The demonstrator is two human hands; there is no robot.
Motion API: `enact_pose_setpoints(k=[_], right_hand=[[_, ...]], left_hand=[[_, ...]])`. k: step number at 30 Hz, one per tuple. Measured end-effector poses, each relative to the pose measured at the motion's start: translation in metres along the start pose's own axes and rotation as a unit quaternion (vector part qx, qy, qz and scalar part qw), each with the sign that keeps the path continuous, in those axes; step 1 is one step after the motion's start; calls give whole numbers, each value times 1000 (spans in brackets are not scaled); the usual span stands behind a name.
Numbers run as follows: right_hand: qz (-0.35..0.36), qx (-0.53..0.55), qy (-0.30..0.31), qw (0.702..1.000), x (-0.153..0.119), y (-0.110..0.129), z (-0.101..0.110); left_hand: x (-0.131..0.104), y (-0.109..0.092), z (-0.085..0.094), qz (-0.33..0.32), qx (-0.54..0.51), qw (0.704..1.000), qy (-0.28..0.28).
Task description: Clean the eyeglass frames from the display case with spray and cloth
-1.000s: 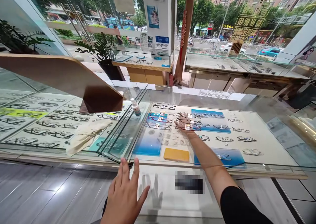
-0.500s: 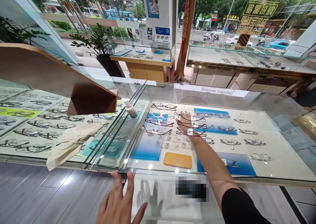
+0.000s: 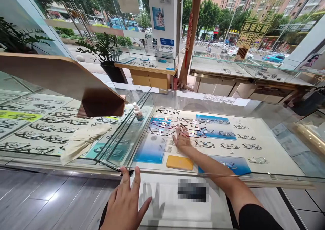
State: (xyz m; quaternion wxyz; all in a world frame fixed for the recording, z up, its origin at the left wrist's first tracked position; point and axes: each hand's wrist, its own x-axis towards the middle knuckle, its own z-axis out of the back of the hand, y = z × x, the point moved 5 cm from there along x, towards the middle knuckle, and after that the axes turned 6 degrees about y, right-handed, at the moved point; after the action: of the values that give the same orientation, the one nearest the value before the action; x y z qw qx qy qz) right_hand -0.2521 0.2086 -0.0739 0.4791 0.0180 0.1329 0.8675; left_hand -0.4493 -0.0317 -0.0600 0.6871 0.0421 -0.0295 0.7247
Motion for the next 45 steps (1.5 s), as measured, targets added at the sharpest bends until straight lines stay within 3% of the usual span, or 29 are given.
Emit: enact_pose_setpoints(k=[3, 6, 8, 10, 13, 15, 18, 21, 23, 27, 32, 34, 37, 41, 45], right_hand=[[6, 20, 18, 1000, -42, 38, -14], [60, 41, 116, 991, -99, 77, -26], [87, 17, 196, 977, -138, 98, -19], [104, -14, 244, 964, -165, 108, 6], [46, -24, 180, 982, -167, 89, 72], [8, -41, 55, 998, -147, 60, 121], [-10, -101, -46, 994, -109, 10, 161], [-50, -138, -17, 989, -78, -29, 158], [-57, -141, -11, 988, -66, -39, 149], [-62, -135, -21, 989, -55, -37, 137], [-65, -129, -51, 988, -64, -25, 148], [-49, -117, -62, 990, -84, -15, 158], [35, -36, -59, 997, -133, 12, 177], [148, 114, 79, 979, -212, 57, 187], [187, 186, 228, 937, -263, 90, 165]], left_hand=[[2, -5, 4, -18, 7, 1000, -14], [3, -10, 11, -20, 16, 999, -29], [2, -13, 15, -13, 13, 999, -27], [3, -16, 18, -12, 7, 1000, -17], [3, -18, 21, -7, 4, 1000, 3], [4, -18, 22, -4, 6, 1000, 15], [5, -19, 23, 1, 8, 1000, 21], [6, -19, 24, 4, 6, 1000, 26], [6, -19, 25, 9, 3, 999, 34], [7, -20, 29, 21, -4, 998, 60], [7, -20, 31, 25, -4, 997, 74], [7, -20, 30, 25, 2, 997, 77], [7, -19, 29, 24, 3, 997, 70], [7, -19, 25, 17, -3, 998, 59], [8, -19, 20, 9, 9, 999, 37]])
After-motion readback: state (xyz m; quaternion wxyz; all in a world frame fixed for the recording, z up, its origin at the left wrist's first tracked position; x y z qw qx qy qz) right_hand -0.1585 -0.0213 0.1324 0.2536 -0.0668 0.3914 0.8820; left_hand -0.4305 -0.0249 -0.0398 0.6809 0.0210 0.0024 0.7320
